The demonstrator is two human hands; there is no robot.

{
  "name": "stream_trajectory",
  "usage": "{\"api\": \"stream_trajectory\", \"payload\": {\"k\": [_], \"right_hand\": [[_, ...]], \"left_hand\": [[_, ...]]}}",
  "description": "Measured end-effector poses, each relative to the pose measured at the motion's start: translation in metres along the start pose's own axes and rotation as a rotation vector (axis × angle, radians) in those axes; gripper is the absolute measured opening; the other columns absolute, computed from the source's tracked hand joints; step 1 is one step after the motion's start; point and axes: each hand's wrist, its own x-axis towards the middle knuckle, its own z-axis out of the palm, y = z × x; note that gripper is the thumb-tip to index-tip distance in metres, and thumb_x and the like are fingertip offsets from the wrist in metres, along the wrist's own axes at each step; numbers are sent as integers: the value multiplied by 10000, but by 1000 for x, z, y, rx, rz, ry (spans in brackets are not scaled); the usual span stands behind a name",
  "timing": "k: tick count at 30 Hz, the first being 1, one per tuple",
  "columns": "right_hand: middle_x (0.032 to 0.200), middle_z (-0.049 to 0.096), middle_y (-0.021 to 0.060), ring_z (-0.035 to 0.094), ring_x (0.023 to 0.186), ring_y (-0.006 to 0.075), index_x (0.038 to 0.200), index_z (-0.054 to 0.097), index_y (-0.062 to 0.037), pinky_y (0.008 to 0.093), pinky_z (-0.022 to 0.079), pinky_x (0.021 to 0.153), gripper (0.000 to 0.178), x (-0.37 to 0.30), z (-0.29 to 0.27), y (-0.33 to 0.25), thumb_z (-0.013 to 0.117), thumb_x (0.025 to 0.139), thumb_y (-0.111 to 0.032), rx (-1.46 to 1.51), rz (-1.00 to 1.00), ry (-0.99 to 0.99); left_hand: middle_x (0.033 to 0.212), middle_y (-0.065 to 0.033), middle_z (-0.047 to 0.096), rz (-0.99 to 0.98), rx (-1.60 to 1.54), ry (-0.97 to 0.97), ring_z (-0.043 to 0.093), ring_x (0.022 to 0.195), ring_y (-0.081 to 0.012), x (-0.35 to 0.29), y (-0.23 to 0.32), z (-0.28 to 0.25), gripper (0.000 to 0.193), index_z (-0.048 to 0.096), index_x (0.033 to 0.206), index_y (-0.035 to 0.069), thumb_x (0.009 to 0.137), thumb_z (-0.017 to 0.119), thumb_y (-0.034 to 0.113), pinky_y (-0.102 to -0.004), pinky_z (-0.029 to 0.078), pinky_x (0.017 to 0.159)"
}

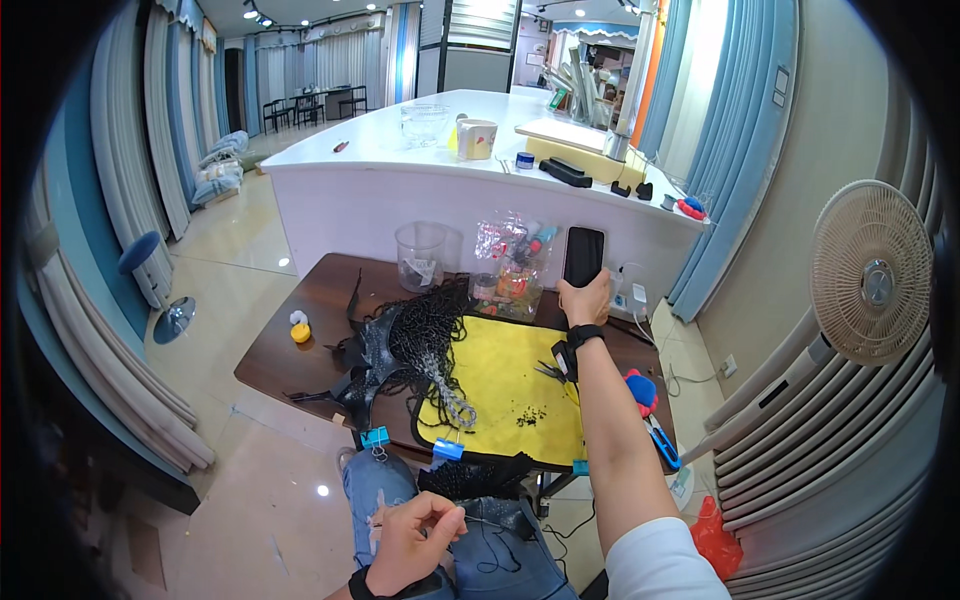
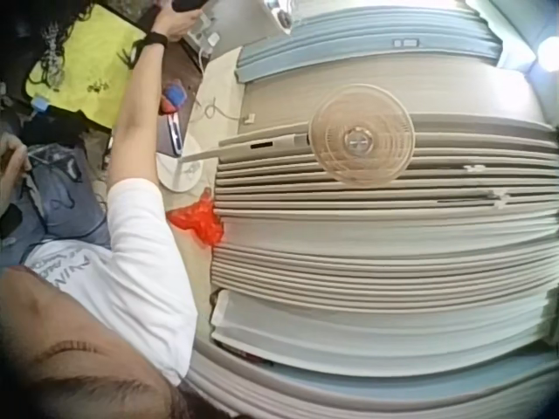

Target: Hand-stitching and assembling black mesh components of a shoe upper using a needle and thread.

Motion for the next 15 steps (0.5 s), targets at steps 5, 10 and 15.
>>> {"api": "stream_trajectory", "payload": {"k": [5,10,15], "right_hand": [[1048,555,186,563,946,373,1146,387,-39,457,474,773,710,0,-13,-5,732,591,-318,4,55,-140],[1033,570,198,563,948,378,1127,412,8,459,460,779,720,24,-5,27,751,619,-372,-5,-100,-83],[992,612,160,600,898,304,992,550,11,374,465,792,354,-40,-99,-1,669,774,-241,404,-725,-625]], "left_hand": [[703,-64,611,0,88,11,595,630,-99,-9,4,3,103,549,826,-31,874,548,60,-215,503,594],[683,-60,606,41,199,-21,577,602,-81,-11,16,12,119,556,771,-28,842,593,60,-211,468,546],[625,-51,570,177,397,4,531,517,-79,-13,25,17,125,558,749,-17,810,628,67,-211,400,460]]}}
